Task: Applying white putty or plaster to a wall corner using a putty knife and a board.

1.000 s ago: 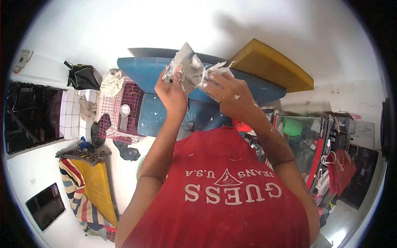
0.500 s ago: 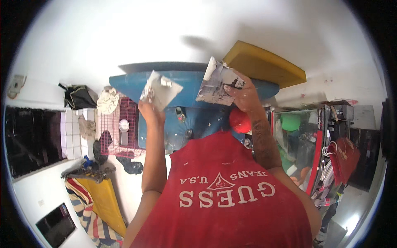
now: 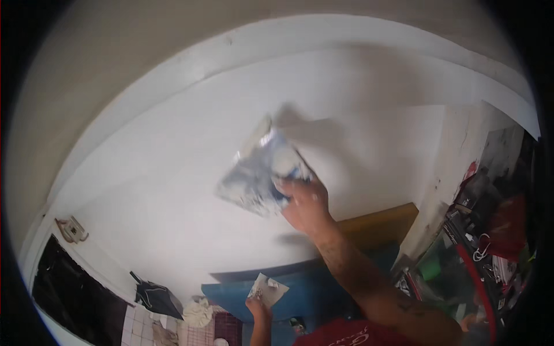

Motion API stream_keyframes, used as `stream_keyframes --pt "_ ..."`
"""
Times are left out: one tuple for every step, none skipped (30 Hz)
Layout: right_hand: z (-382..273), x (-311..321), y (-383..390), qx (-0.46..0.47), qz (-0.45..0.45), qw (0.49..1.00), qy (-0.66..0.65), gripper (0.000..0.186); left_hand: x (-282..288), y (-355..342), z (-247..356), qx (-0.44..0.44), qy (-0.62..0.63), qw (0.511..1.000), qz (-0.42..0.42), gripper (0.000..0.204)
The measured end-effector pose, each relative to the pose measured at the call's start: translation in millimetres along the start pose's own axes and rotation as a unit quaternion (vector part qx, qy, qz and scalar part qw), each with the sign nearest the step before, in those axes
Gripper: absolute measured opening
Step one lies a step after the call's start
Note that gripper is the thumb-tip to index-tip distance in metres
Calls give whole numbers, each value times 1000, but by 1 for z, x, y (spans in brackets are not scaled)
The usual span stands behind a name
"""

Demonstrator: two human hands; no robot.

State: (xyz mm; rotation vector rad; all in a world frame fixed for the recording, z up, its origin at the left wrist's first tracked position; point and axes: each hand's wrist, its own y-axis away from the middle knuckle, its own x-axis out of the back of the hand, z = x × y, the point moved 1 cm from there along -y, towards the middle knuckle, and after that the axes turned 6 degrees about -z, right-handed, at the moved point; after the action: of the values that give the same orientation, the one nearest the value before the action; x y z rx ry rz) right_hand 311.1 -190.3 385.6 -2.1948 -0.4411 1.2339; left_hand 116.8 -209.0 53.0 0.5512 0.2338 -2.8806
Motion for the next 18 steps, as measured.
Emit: stream_keyframes --pt "0 -14 -17 30 -5 1000 -5 36 12 -3 -1 13 -23 999 23 25" --pt "-12 -31 -32 75 -5 997 7 31 11 -8 -5 31 -39 998 24 24" --pt "-9 -53 -50 113 -42 989 -92 24 27 -10 -10 21 -44 998 33 24" --pt "-3 -64 -68 134 -61 983 -109 23 41 -12 -17 -14 -136 991 18 23" --pt "-2 -77 -84 189 -81 972 -113 24 46 -16 -20 -46 -225 973 -2 23" --pt "-2 -85 -96 209 -37 973 -91 28 37 -17 -12 -48 -229 972 -3 23" --pt "-2 -86 -111 238 -21 968 -77 31 14 -10 7 6 -117 993 26 23" --pt "-2 -93 -120 211 13 974 -80 34 5 -4 19 58 -3 996 61 22" --pt "-2 -98 -128 184 48 978 -83 36 7 -3 20 56 -6 996 65 22" --pt "-4 -104 -136 182 45 978 -88 36 10 -1 23 58 14 996 69 23" --pt "-6 -107 -142 237 38 968 -70 40 9 1 25 63 35 995 72 23" --pt "-8 -107 -148 291 32 955 -50 43 8 4 28 62 34 995 74 23" --pt "-9 -108 -154 289 30 955 -53 43 3 7 35 59 62 993 82 23" --pt "-10 -107 -160 290 47 955 -46 46 0 10 39 56 90 990 89 24" --pt "-11 -106 -165 292 63 954 -40 49 1 11 39 55 90 990 91 24" --pt "-10 -107 -169 297 74 952 -19 50 5 13 39 51 96 991 80 24" --pt "-9 -108 -173 295 74 952 -20 50 8 15 39 47 102 991 68 24" --pt "-9 -109 -177 306 76 949 -26 49 11 16 38 46 102 991 69 24"
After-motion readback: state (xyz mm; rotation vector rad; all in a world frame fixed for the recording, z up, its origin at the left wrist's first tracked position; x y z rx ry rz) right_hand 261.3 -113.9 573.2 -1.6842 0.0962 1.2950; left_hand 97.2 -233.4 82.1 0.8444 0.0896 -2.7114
